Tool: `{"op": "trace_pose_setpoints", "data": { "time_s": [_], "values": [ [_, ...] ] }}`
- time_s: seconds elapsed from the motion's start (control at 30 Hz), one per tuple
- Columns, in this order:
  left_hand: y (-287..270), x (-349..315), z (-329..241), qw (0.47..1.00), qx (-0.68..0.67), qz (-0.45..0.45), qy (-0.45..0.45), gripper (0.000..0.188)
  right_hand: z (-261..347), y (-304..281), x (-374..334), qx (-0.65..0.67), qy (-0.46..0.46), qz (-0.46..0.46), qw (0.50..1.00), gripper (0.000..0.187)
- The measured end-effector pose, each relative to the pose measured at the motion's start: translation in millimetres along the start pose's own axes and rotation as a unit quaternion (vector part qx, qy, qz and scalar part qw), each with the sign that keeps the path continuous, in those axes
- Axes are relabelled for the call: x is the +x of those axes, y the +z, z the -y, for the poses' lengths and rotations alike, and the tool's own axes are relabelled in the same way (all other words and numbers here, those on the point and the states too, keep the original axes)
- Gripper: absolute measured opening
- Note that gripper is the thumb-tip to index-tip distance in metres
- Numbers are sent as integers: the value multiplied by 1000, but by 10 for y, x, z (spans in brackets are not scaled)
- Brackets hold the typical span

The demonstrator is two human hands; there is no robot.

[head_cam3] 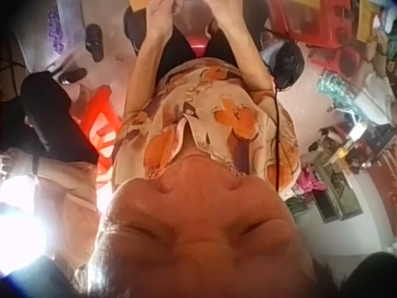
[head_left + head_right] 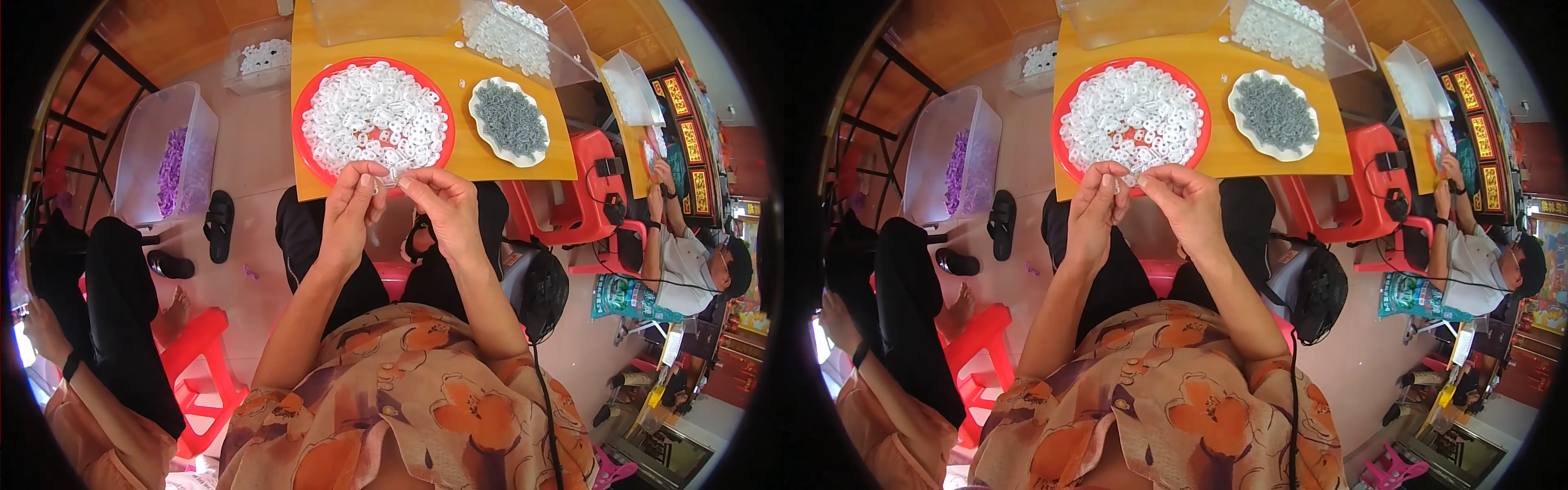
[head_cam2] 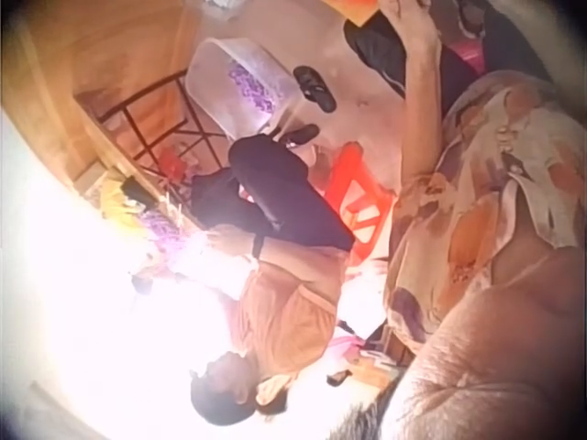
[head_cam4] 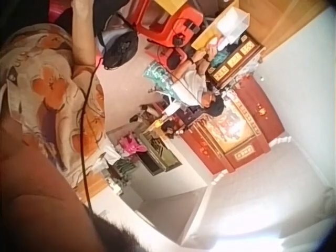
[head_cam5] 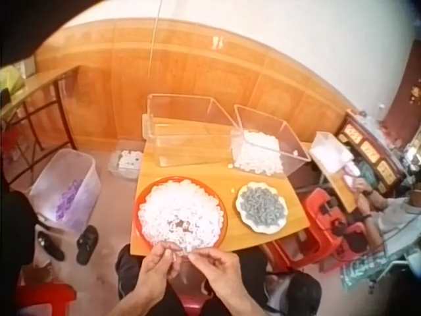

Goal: Assembling small hardware components by inserting small black pieces into white plastic rings.

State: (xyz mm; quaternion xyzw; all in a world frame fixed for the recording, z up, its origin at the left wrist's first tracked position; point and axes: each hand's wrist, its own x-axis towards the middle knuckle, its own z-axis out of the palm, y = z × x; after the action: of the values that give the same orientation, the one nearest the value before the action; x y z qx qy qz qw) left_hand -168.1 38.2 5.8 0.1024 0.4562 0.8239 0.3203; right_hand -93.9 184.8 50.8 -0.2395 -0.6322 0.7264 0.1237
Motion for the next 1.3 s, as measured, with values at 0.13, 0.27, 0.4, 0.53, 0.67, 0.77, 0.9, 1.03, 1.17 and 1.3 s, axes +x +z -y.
{"op": "trace_pose_setpoints", "data": {
  "time_s": [0.13,0.27,0.4,0.53,0.67,0.77,0.9,1.03,1.17,1.3],
  "values": [
    [46,7,-38,1000,0,2,-11,21,-27,-23,-8,-40,-5,-1,999,12],
    [59,-1,-68,999,29,20,9,24,-2,6,-26,-44,-28,15,999,12],
    [72,-10,-102,993,106,28,48,26,69,3,-30,-91,-37,30,995,11],
    [73,-18,-115,984,166,19,61,26,52,0,-31,-131,-68,29,989,11],
    [68,-25,-107,985,161,11,61,26,63,12,-35,-154,-78,29,985,11],
    [52,-17,-106,984,167,7,60,26,49,13,-26,-160,-89,31,983,10],
    [32,-9,-83,984,169,3,57,27,-1,12,-18,-173,-116,27,978,10],
    [39,-13,-67,983,175,-9,56,27,-30,25,-36,-175,-127,17,976,10],
    [26,-23,-67,983,175,-2,51,27,-48,16,-53,-163,-114,17,980,10],
    [38,-15,-61,990,133,15,41,29,-77,-1,-58,-129,-106,10,986,10]
  ]
}}
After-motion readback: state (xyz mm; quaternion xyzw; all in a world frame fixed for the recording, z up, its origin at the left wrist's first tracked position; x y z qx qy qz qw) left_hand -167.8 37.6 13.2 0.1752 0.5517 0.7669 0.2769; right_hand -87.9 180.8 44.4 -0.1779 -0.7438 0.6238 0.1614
